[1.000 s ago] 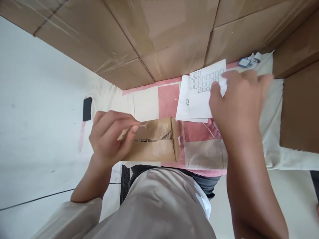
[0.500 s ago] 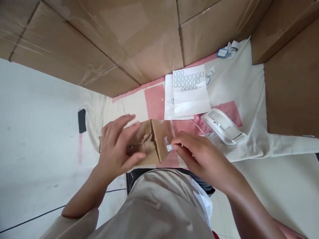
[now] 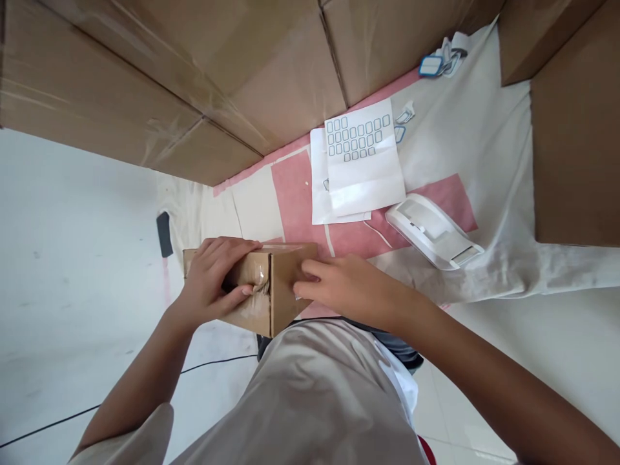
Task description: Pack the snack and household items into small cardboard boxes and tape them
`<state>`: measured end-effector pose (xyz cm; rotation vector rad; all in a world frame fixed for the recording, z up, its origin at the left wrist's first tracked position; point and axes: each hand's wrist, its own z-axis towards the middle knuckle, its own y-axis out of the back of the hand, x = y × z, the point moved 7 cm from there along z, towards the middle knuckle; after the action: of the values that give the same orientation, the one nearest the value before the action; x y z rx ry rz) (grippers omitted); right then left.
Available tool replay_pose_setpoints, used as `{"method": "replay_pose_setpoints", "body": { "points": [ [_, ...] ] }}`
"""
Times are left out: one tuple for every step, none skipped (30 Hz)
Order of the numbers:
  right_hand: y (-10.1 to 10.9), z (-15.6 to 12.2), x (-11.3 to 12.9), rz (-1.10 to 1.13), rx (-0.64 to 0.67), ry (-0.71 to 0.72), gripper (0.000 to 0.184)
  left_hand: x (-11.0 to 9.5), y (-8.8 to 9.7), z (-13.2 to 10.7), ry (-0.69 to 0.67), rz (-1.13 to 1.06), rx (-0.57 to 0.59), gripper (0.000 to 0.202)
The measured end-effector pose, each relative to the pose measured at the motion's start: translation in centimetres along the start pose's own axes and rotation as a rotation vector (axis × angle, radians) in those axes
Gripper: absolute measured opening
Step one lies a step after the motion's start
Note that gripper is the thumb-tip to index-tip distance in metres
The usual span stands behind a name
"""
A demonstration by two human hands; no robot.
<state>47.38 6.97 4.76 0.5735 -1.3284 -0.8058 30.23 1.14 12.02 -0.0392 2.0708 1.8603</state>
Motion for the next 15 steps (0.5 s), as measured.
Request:
{"method": "replay_pose_setpoints", "body": {
  "points": [
    [-0.2,0.2,0.0,0.015,0.006,0.001,0.035,0.0,0.0,0.0,-0.002,0.002,0.0,0.051],
    [-0.2,0.4,0.0,0.033,0.012,-0.003,0.032,0.0,0.0,0.0,-0.006,0.003,-0.004,0.051],
    [-0.3,0.5,0.0,0.053,0.021,-0.01,0.031,0.1,0.0,0.0,-0.009,0.004,-0.006,0.051],
    [-0.2,0.7,0.0,0.073,0.03,-0.014,0.029,0.1,0.0,0.0,-0.01,0.004,-0.008,0.051],
    [-0.2,0.8,0.1,0.087,0.038,-0.022,0.028,0.1,0.0,0.0,-0.009,0.004,-0.01,0.051],
    [-0.2,0.8,0.1,0.095,0.047,-0.027,0.027,0.1,0.0,0.0,-0.01,0.003,-0.013,0.051],
    [-0.2,0.9,0.2,0.097,0.055,-0.031,0.026,0.1,0.0,0.0,-0.011,0.003,-0.013,0.051],
    [-0.2,0.9,0.2,0.094,0.056,-0.03,0.025,0.1,0.0,0.0,-0.011,0.004,-0.014,0.051],
    [-0.3,0.9,0.3,0.087,0.049,-0.026,0.023,0.0,0.0,0.0,-0.014,0.006,-0.016,0.051],
    [-0.3,0.9,0.4,0.077,0.03,-0.022,0.022,-0.1,0.0,0.0,-0.019,0.01,-0.022,0.051],
    [-0.4,0.9,0.4,0.065,0.002,-0.021,0.02,-0.2,0.0,0.0,-0.02,0.015,-0.027,0.05],
    [-0.3,1.0,0.3,0.049,-0.039,-0.032,0.016,-0.2,0.0,0.0,-0.019,0.022,-0.033,0.05],
    [-0.2,1.0,0.1,0.027,-0.083,-0.069,0.008,-0.2,-0.1,0.0,-0.017,0.028,-0.037,0.049],
    [-0.1,1.1,-0.4,-0.003,-0.13,-0.128,0.007,-0.2,-0.1,-0.1,-0.014,0.033,-0.041,0.048],
    [0.0,1.1,-1.0,-0.035,-0.171,-0.202,0.02,-0.2,-0.1,-0.1,-0.008,0.037,-0.04,0.048]
  ]
}}
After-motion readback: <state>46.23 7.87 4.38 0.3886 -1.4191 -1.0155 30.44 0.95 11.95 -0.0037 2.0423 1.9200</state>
